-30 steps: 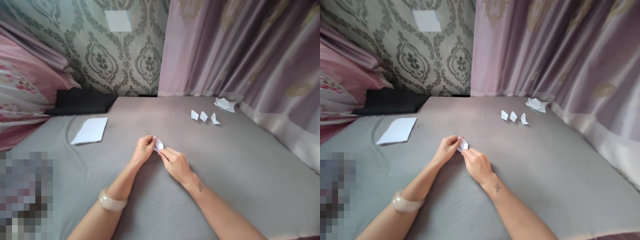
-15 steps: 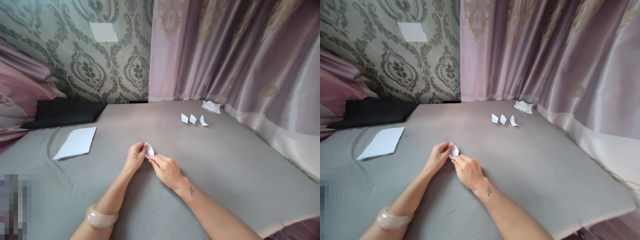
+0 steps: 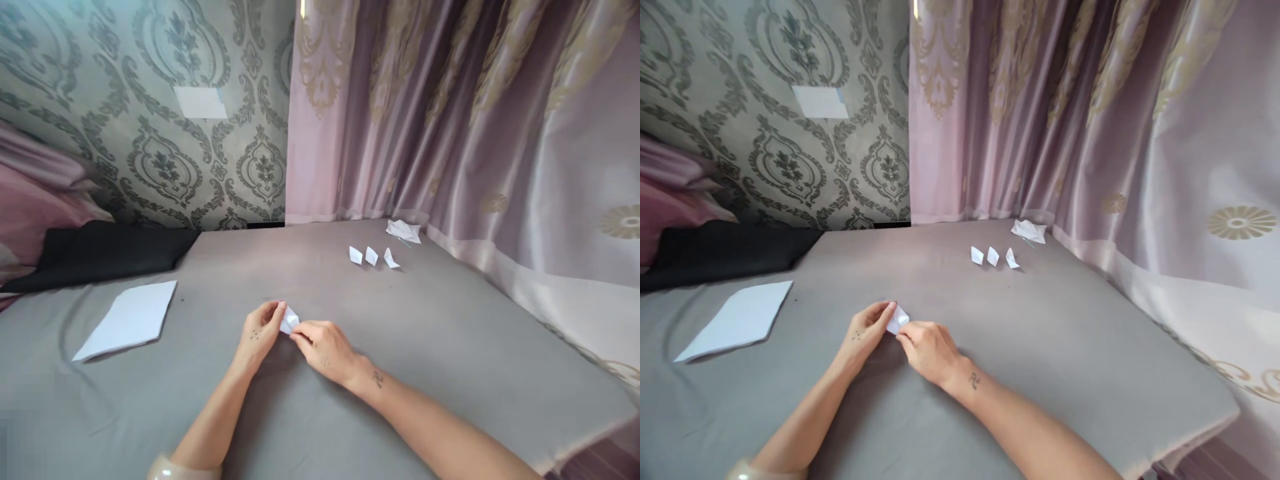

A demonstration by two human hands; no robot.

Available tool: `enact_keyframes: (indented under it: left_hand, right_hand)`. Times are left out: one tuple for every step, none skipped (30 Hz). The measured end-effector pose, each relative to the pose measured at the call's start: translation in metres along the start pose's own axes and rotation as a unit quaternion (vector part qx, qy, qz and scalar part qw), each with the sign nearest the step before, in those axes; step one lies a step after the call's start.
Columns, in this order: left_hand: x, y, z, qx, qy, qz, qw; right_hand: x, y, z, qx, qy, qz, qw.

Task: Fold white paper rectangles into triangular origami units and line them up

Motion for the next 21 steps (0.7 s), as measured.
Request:
enact_keyframes:
  left_hand:
    - [0.000,-0.001,-0.001,0.001,-0.026,-0.021,0.999]
    - [0.001,-0.001,-0.002,0.002,-0.045,-0.040,0.998]
    - [0.002,-0.001,-0.003,0.004,-0.057,-0.057,0.997]
    - [0.002,-0.001,-0.003,0.005,-0.065,-0.068,0.996]
    - [0.003,-0.001,-0.004,0.006,-0.069,-0.074,0.995]
    - [0.004,0.000,-0.004,0.008,-0.070,-0.076,0.995]
    - [0.005,0.001,-0.005,0.010,-0.069,-0.075,0.995]
    - [0.005,0.002,-0.004,0.013,-0.067,-0.072,0.995]
    - [0.006,0.003,-0.004,0.018,-0.064,-0.067,0.996]
    - [0.006,0.004,-0.003,0.021,-0.061,-0.063,0.996]
    - [0.007,0.005,-0.002,0.023,-0.058,-0.059,0.996]
    - [0.007,0.005,-0.002,0.023,-0.056,-0.055,0.997]
    - [0.007,0.005,-0.001,0.024,-0.054,-0.053,0.997]
    - [0.007,0.005,-0.001,0.026,-0.053,-0.051,0.997]
    - [0.007,0.005,-0.001,0.026,-0.052,-0.051,0.997]
    - [0.007,0.005,0.000,0.028,-0.051,-0.051,0.997]
    - [0.007,0.004,0.000,0.030,-0.051,-0.050,0.997]
    - [0.006,0.004,0.000,0.031,-0.050,-0.050,0.997]
    - [0.006,0.003,0.001,0.032,-0.049,-0.051,0.997]
    - [0.006,0.003,0.001,0.033,-0.049,-0.051,0.997]
    - [0.006,0.004,0.001,0.034,-0.050,-0.053,0.997]
  right_hand:
    - [-0.006,0.003,-0.004,-0.002,-0.006,0.005,1.000]
    - [-0.013,0.007,-0.009,-0.005,-0.016,0.014,1.000]
    - [-0.023,0.009,-0.014,-0.009,-0.033,0.030,0.999]
    - [-0.036,0.011,-0.021,-0.015,-0.058,0.059,0.997]
    - [-0.048,0.012,-0.027,-0.024,-0.073,0.078,0.994]
    - [-0.059,0.013,-0.033,-0.033,-0.086,0.095,0.991]
    - [-0.071,0.013,-0.039,-0.041,-0.098,0.112,0.988]
    - [-0.083,0.012,-0.045,-0.048,-0.110,0.131,0.984]
    - [-0.095,0.011,-0.050,-0.052,-0.121,0.149,0.980]
    - [-0.105,0.011,-0.054,-0.055,-0.132,0.167,0.976]
    - [-0.115,0.010,-0.058,-0.056,-0.142,0.183,0.971]
    - [-0.123,0.010,-0.061,-0.054,-0.150,0.199,0.967]
    - [-0.131,0.011,-0.064,-0.052,-0.158,0.214,0.963]
    - [-0.138,0.011,-0.066,-0.050,-0.165,0.227,0.958]
    - [-0.144,0.013,-0.068,-0.047,-0.172,0.239,0.954]
    - [-0.150,0.014,-0.070,-0.045,-0.178,0.249,0.951]
    - [-0.155,0.016,-0.071,-0.043,-0.184,0.257,0.948]
    - [-0.159,0.019,-0.072,-0.041,-0.189,0.264,0.945]
    - [-0.164,0.021,-0.072,-0.038,-0.193,0.270,0.943]
    - [-0.168,0.023,-0.073,-0.035,-0.196,0.276,0.940]
    - [-0.171,0.025,-0.073,-0.032,-0.198,0.280,0.939]
Point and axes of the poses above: each hand's wrist, its own y-axis towards the middle knuckle, its own z-axis out of the palm, x = y × z, the point moved 8 cm from there along y, towards the middle knuckle, and after that the axes turned 13 degrees about -z, right-handed, at the moved point
